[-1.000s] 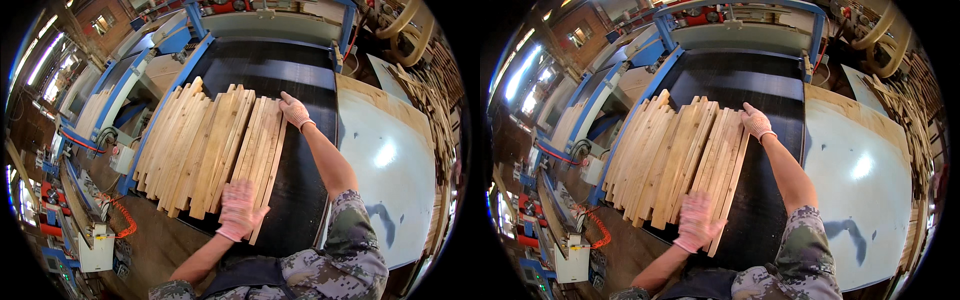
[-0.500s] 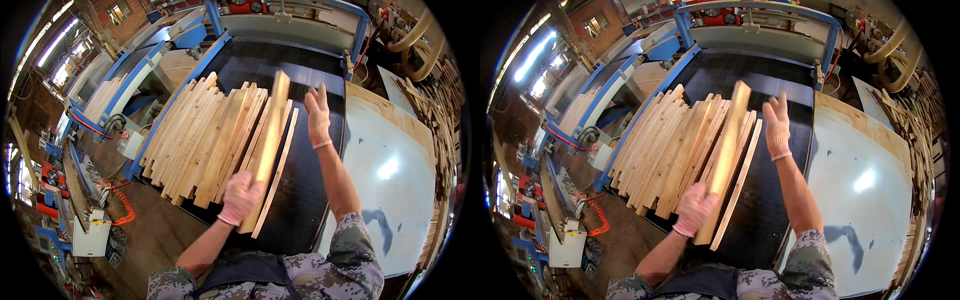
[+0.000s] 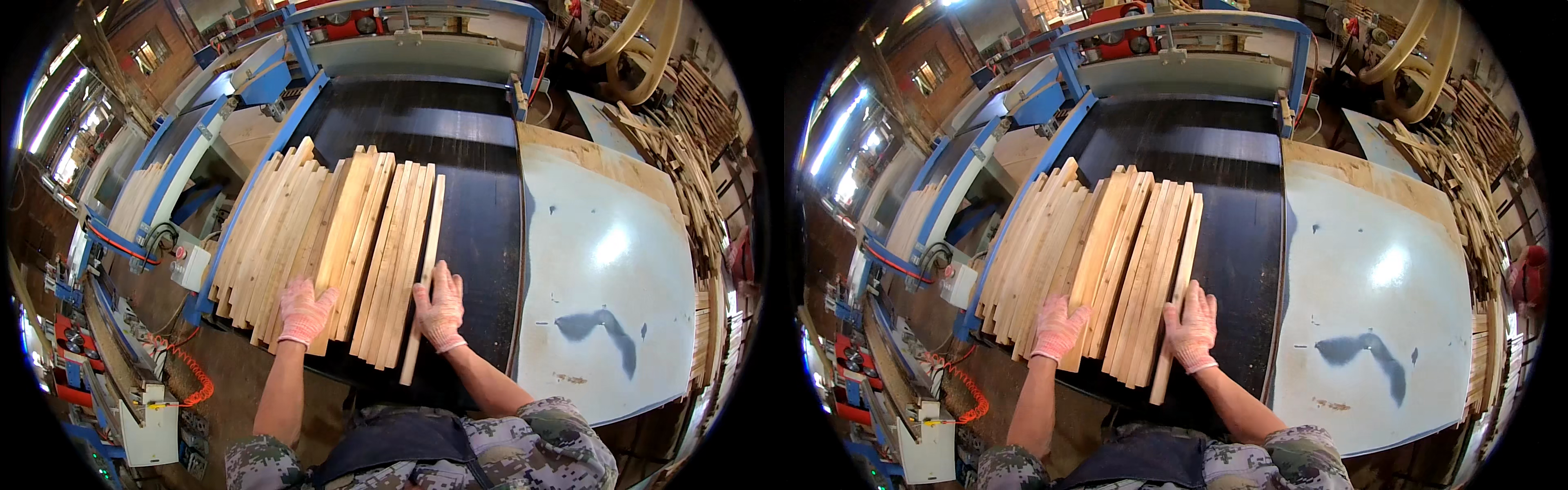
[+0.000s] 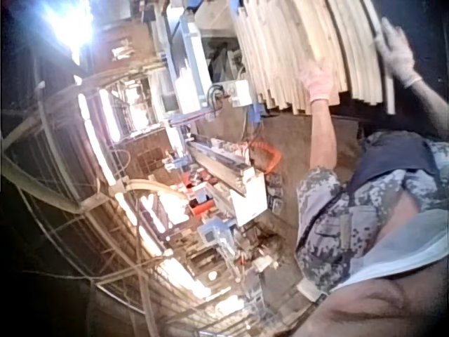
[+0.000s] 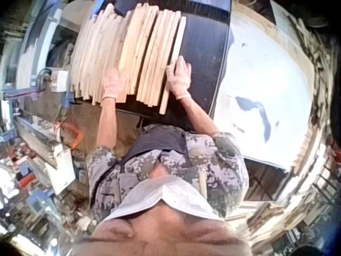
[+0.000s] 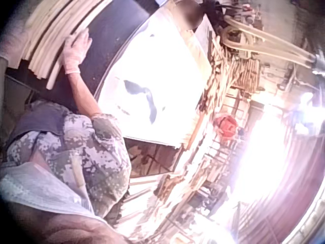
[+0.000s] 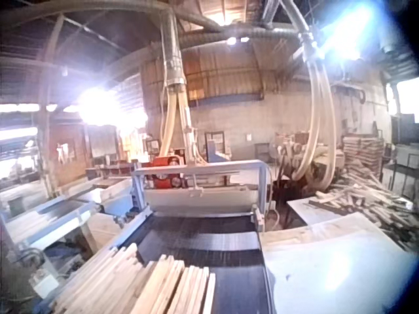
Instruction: The person repeatedly picks up stacks of light-colored wooden planks from a table and places them onto a conveyor belt. They then retrieve the planks from the other side of the conveyor and return them to the table, repeating this cycle throughout the clip.
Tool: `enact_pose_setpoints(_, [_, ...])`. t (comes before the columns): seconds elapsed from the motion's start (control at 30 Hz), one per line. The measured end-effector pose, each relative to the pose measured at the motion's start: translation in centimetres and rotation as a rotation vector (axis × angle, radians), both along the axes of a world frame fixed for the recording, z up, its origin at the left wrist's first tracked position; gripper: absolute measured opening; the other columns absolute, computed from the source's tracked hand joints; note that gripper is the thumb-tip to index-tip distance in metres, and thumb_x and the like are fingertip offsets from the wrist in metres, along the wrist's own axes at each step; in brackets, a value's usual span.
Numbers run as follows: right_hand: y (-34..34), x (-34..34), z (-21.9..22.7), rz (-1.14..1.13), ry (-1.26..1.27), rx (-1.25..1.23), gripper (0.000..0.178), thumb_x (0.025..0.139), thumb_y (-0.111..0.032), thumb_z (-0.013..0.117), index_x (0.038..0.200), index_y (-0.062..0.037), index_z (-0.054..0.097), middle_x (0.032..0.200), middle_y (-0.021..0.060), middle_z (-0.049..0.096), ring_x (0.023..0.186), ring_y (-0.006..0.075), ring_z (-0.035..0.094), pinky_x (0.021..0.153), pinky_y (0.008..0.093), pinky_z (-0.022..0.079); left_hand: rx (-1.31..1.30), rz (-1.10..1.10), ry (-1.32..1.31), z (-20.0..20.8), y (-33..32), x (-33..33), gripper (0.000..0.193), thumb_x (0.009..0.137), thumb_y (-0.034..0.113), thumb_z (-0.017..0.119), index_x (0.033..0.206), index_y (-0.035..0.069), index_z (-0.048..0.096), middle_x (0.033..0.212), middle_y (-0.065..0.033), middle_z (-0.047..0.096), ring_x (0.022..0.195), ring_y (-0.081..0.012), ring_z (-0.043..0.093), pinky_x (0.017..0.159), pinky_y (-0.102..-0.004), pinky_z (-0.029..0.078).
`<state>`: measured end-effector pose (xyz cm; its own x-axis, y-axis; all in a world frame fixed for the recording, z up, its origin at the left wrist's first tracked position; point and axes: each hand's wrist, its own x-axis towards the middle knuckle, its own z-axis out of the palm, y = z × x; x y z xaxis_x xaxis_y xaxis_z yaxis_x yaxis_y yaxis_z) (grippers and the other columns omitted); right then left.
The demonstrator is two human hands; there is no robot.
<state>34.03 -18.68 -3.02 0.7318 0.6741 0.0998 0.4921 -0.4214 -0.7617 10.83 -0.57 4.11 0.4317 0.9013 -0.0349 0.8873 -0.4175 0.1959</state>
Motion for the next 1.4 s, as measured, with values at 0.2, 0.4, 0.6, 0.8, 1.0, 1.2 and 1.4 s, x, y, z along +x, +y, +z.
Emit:
enact_pose_setpoints(0.2, [4.0, -2.2, -0.5, 0.030, 0.105, -0.079, 0.084, 0.101, -0.045, 0.065, 0.168, -0.0034, 0.035, 0.170, 0.0242, 0.042, 0.159, 0.0492, 0.031, 0.133, 0.0486, 0.026, -0.105, 0.081, -0.025, 4.7, -3.2, 4.0, 0.067, 0.083, 0.041, 0.087, 0.130, 0.001, 0.060, 0.133, -0.0240, 0.069, 0.117, -0.0416, 0.069, 0.099, -0.0494, 0.057])
enact_pose_setpoints(0.4, [2.4, -3.6, 2.9, 0.027, 0.220, -0.006, 0.083, 0.102, -0.042, 0.067, 0.168, -0.0040, 0.035, 0.165, 0.0247, 0.048, 0.156, 0.0452, 0.039, 0.128, 0.0472, 0.035, -0.378, 0.002, -0.129, 3.6, 0.4, 2.8, 0.072, 0.086, 0.032, 0.085, 0.142, -0.002, 0.055, 0.135, -0.0290, 0.067, 0.125, -0.0425, 0.068, 0.106, -0.0473, 0.056])
enact_pose_setpoints(0.6, [-3.8, -9.0, 1.1, -0.273, 0.560, 0.635, 0.075, 0.104, -0.011, 0.070, 0.168, 0.0006, 0.033, 0.160, 0.0219, 0.056, 0.149, 0.0266, 0.053, 0.124, 0.0384, 0.041, -0.749, -0.216, -0.801, 2.2, -0.7, -2.0, 0.056, 0.090, 0.020, 0.078, 0.136, -0.005, 0.058, 0.121, -0.0154, 0.072, 0.109, -0.0267, 0.069, 0.098, -0.0425, 0.055])
enact_pose_setpoints(0.8, [-9.8, -18.6, 5.2, -0.338, 0.609, 0.632, 0.072, 0.105, -0.017, 0.072, 0.168, -0.0061, 0.039, 0.159, 0.0195, 0.057, 0.144, 0.0212, 0.055, 0.120, 0.0353, 0.045, -0.928, -0.571, -0.846, -0.3, -7.7, -3.5, 0.060, 0.090, 0.012, 0.074, 0.142, -0.006, 0.051, 0.121, -0.0114, 0.064, 0.111, -0.0210, 0.064, 0.097, -0.0353, 0.055])
enact_pose_setpoints(1.0, [-19.8, -24.7, 8.4, -0.912, 0.620, 0.672, 0.102, 0.099, -0.035, 0.078, 0.174, -0.0034, 0.017, 0.157, 0.0223, 0.055, 0.143, 0.0276, 0.055, 0.119, 0.0341, 0.044, -1.193, -1.056, -0.593, -2.5, -24.2, -2.9, 0.073, 0.086, 0.019, 0.093, 0.146, 0.005, 0.053, 0.125, -0.0049, 0.061, 0.111, -0.0174, 0.062, 0.098, -0.0341, 0.054])
enact_pose_setpoints(1.2, [-35.5, -29.9, 2.2, -1.359, 0.460, 1.265, 0.078, 0.092, -0.020, 0.081, 0.160, -0.0053, 0.045, 0.128, 0.0106, 0.067, 0.116, 0.0183, 0.064, 0.103, 0.0329, 0.054, -0.943, -1.875, -0.200, -2.7, -40.0, -3.7, 0.087, 0.085, 0.006, 0.083, 0.162, 0.002, 0.044, 0.158, -0.0165, 0.052, 0.149, -0.0283, 0.051, 0.121, -0.0403, 0.045])
enact_pose_setpoints(1.4, [-54.9, -38.9, -0.7, -1.731, -0.040, 1.346, 0.051, 0.096, -0.019, 0.076, 0.142, -0.0045, 0.059, 0.111, 0.0068, 0.070, 0.098, 0.0142, 0.066, 0.088, 0.0325, 0.057, -1.415, -1.777, 0.238, -9.0, -55.2, -3.5, 0.081, 0.090, 0.010, 0.080, 0.163, -0.001, 0.045, 0.165, -0.0198, 0.049, 0.153, -0.0318, 0.047, 0.127, -0.0433, 0.037])
